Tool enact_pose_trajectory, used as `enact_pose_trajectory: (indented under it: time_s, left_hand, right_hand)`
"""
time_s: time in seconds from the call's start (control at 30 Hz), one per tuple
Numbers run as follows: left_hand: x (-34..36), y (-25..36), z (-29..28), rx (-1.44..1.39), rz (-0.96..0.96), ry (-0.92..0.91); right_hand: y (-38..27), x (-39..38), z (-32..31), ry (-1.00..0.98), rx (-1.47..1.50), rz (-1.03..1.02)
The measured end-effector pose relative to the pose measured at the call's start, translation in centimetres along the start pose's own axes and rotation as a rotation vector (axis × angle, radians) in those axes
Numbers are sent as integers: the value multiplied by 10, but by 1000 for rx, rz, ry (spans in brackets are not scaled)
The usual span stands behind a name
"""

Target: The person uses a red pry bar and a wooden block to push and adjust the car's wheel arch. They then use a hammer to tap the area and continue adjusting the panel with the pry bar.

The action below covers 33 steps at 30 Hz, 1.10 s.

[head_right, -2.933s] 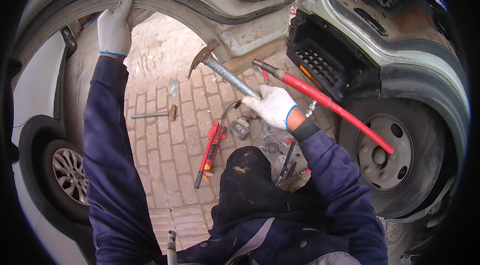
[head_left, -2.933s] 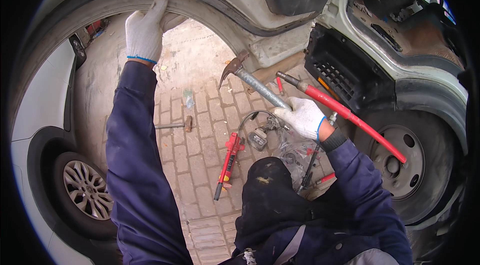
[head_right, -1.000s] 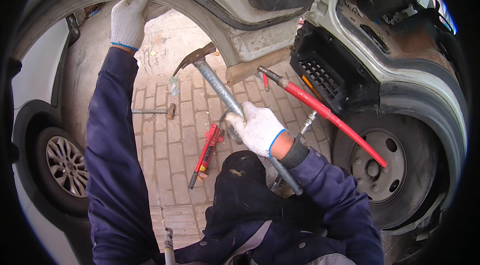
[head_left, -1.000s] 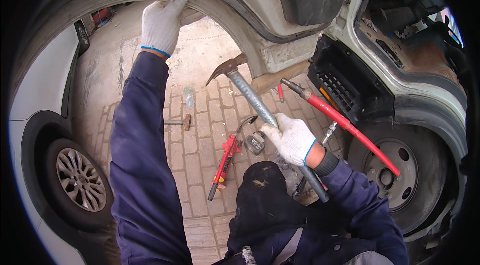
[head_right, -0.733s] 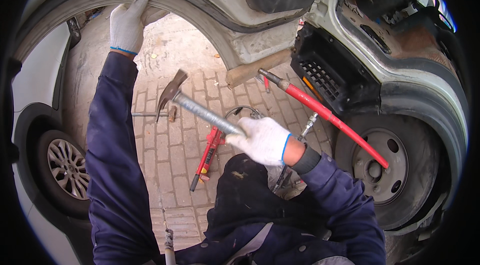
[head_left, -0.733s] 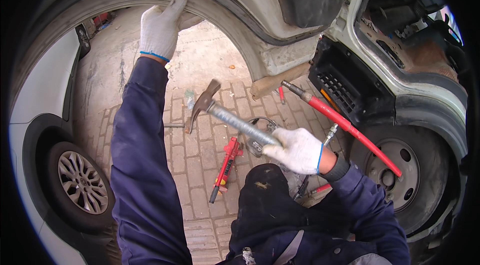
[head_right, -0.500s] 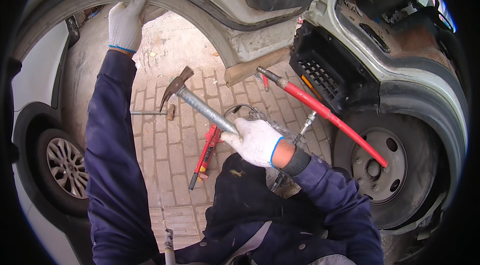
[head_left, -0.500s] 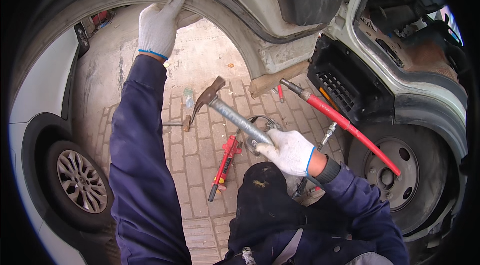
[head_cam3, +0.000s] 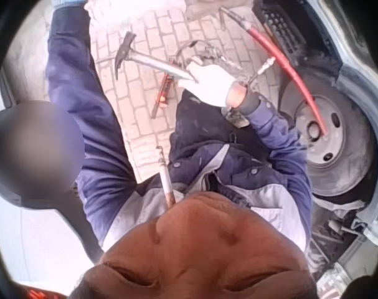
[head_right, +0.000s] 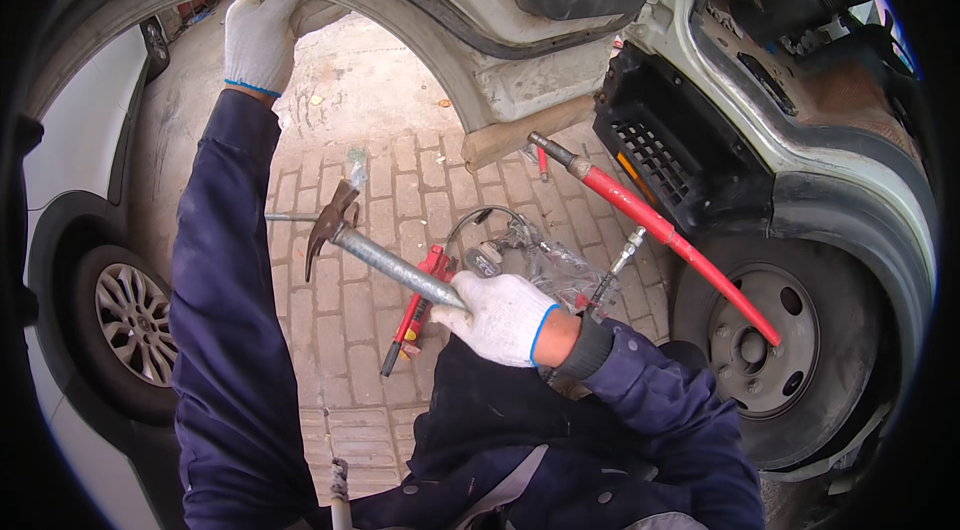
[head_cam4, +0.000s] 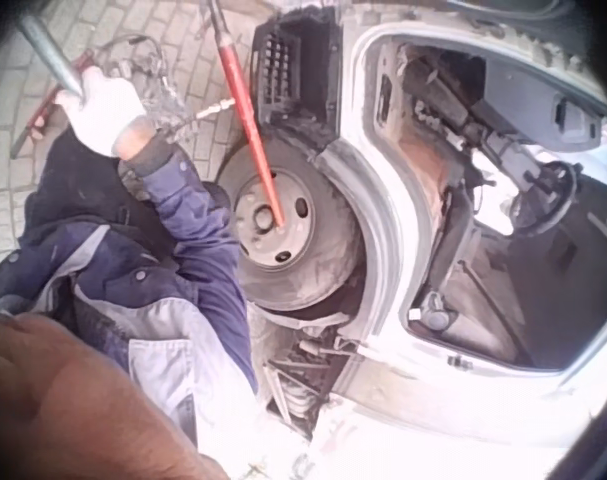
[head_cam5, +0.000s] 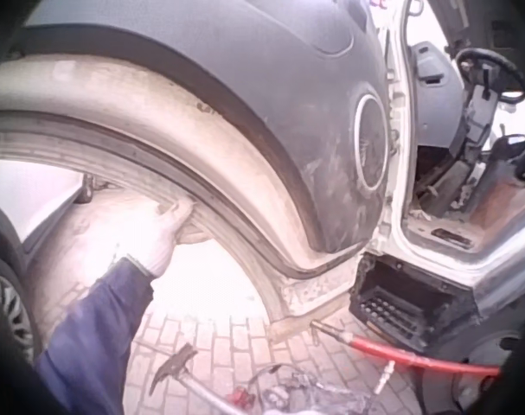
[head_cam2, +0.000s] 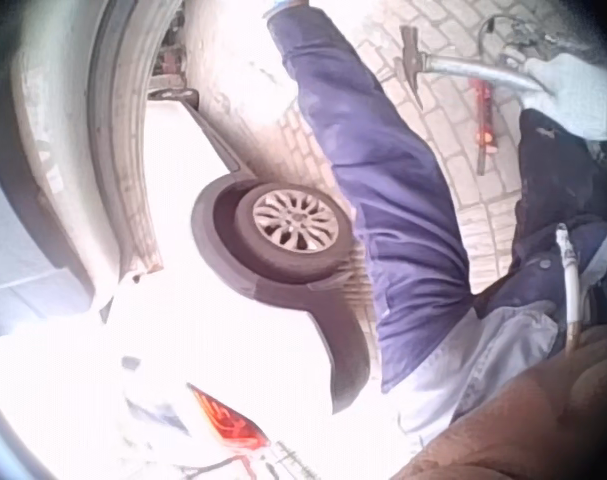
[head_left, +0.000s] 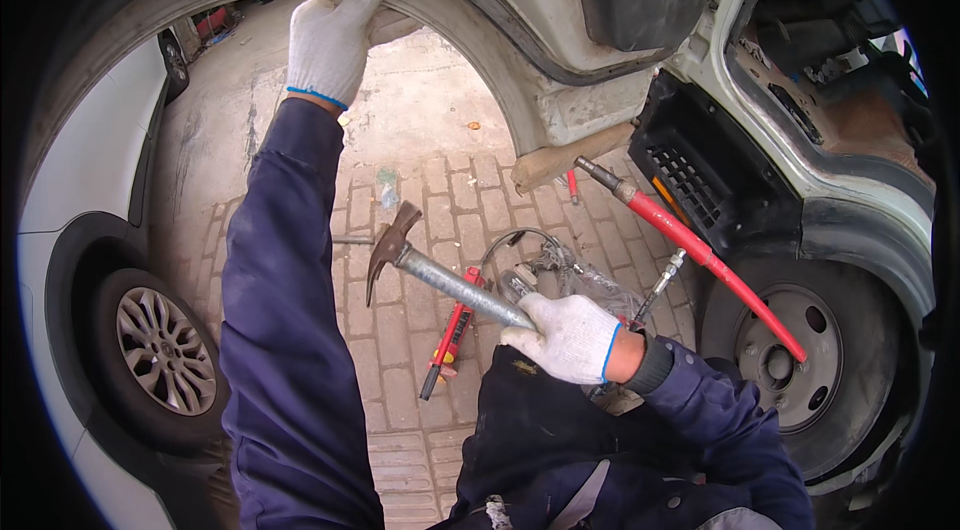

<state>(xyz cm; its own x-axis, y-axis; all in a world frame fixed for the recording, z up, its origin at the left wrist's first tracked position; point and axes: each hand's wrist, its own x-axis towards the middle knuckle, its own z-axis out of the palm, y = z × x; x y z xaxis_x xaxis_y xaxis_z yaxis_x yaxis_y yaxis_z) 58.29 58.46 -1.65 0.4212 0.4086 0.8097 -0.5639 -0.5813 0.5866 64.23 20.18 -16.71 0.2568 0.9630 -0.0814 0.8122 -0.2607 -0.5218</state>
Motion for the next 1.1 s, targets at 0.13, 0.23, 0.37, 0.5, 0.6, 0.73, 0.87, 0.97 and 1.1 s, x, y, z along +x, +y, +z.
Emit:
enact_pose_trajectory:
  time_s: [0.13,0.23,0.37,0.5,0.6,0.73,0.87,0.97,1.1]
  left_hand:
    - [1,14,4,133,42,-90]
    - [0,15,10,-24,3,-16]
    - [-3,18,9,-109,-82,16]
    - [-2,18,13,-116,-30,34]
    - [-2,18,13,-109,-80,30]
    - [5,22,1,523,98,-44]
    - [3,19,7,360,81,0]
    - [-1,15,12,-106,-167,97]
    - [0,5,1,387,153,-32]
  right_hand:
    - [12,-5,-28,-94,12,-179]
    - [37,22,-59,271,59,269]
    - [22,19,-26,161,-12,174]
    - [-11,-9,-15,-117,60,-172]
    - [-4,4,-59,-37,13,158]
    - [14,27,-70,247,3,326]
    - [8,4,-11,-1,-2,127]
    - [16,-9,-5,-204,38,-155]
    - [37,9,-40,93,-43,154]
